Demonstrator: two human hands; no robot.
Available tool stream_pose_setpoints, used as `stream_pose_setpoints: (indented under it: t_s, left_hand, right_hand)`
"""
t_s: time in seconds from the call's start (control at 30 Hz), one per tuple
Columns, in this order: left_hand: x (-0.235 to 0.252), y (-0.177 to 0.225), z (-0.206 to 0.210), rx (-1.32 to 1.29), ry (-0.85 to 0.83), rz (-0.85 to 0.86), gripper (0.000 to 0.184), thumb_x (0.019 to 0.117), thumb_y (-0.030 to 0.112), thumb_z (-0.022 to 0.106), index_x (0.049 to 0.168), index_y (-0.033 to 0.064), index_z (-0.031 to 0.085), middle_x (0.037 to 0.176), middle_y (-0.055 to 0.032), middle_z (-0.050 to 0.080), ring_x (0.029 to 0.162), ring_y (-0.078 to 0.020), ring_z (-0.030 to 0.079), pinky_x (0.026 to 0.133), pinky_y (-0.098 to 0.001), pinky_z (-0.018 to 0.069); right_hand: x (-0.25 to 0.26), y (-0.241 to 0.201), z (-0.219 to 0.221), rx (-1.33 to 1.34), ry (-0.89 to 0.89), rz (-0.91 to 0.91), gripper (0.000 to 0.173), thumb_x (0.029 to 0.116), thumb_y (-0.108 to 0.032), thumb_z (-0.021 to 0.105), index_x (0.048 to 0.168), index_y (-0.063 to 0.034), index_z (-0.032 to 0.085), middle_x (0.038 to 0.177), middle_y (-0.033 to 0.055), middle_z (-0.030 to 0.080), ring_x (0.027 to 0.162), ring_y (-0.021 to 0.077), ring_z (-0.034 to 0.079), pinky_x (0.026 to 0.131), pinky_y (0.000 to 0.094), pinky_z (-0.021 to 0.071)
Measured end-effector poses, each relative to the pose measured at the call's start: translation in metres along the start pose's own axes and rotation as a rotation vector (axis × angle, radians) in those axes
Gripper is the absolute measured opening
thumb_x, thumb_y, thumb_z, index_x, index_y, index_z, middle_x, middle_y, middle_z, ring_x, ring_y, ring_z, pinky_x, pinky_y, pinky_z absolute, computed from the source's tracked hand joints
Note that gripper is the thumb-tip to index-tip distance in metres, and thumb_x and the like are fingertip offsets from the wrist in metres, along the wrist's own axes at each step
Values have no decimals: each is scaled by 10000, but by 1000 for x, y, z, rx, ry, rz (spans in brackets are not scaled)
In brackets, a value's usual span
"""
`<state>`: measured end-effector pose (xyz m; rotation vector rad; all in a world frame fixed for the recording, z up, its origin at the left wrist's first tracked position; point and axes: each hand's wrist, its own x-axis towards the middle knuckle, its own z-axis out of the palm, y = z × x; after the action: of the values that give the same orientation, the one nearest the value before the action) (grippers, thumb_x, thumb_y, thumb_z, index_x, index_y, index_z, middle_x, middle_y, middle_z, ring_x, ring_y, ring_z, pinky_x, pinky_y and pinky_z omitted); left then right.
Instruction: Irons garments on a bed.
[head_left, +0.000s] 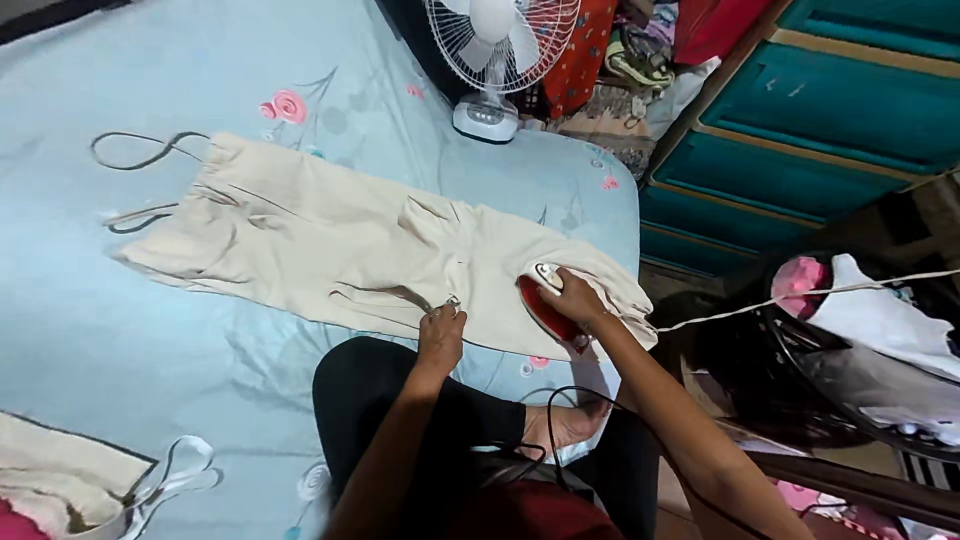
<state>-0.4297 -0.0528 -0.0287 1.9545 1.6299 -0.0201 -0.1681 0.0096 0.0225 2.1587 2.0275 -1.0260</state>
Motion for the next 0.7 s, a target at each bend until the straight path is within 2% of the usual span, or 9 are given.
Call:
stream_pose_setpoints:
  t_s: [0.07, 0.13, 0.3, 0.4, 0.53, 0.6, 0.7]
  left_hand:
    - [1, -1, -5, -31, -67, -32, 449, 935, -27, 551, 1377, 26, 607, 1546, -242, 454, 1434, -437, 420, 1148, -626, 329]
    - [3, -1, -6, -42, -79, -50, 471, 923, -22, 570, 1390, 29, 596, 1549, -237, 450, 1433, -432, 423, 1137, -622, 342]
    - [2, 0, -8, -64, -49, -114, 507, 922, -93, 540, 1423, -14, 546, 1499, -272, 484, 1408, -456, 449, 1100, -627, 394]
    - [0, -4, -19, -83, -106, -147, 464, 965, -99, 486, 1423, -39, 525, 1470, -291, 507, 1390, -458, 479, 1114, -605, 411]
    - [2, -25, -52, -210, -171, -118, 329, 981, -67, 508, 1295, -79, 606, 1366, -288, 594, 1331, -437, 541, 1117, -595, 413]
    - [5, -42, -69, -290, -166, -101, 289, 1004, -15, 542, 1273, -59, 638, 1288, -276, 642, 1260, -435, 587, 1084, -617, 427]
    - [14, -69, -89, -340, 40, -37, 207, 975, -13, 625, 1169, -42, 692, 1146, -254, 699, 1121, -423, 660, 1002, -624, 491]
  right_hand:
    - [-10, -2, 7, -46, -95, -112, 513, 995, -423, 616, 1259, 15, 591, 1099, 243, 676, 1050, 400, 666, 911, 608, 501]
    - [-14, -11, 12, -77, -116, -146, 495, 1002, -414, 608, 1239, 21, 598, 1086, 241, 680, 1045, 396, 670, 907, 597, 502]
    - [15, -44, 19, -9, 15, -1, 481, 1024, -408, 604, 1259, 11, 596, 1092, 256, 686, 1071, 418, 671, 922, 603, 505]
    - [29, -55, 21, -19, 14, -9, 491, 1013, -431, 614, 1261, -7, 587, 1091, 243, 685, 1061, 407, 673, 904, 607, 508]
    - [19, -56, 18, -88, -154, -179, 517, 998, -443, 618, 1246, 10, 600, 1094, 239, 679, 1054, 403, 664, 911, 617, 494]
    - [12, -56, 21, -119, -214, -253, 519, 991, -443, 626, 1230, 17, 603, 1085, 240, 676, 1045, 398, 662, 901, 613, 491]
    - [12, -62, 28, -134, -232, -302, 511, 987, -447, 619, 1206, 15, 611, 1052, 234, 682, 1022, 393, 669, 880, 607, 496]
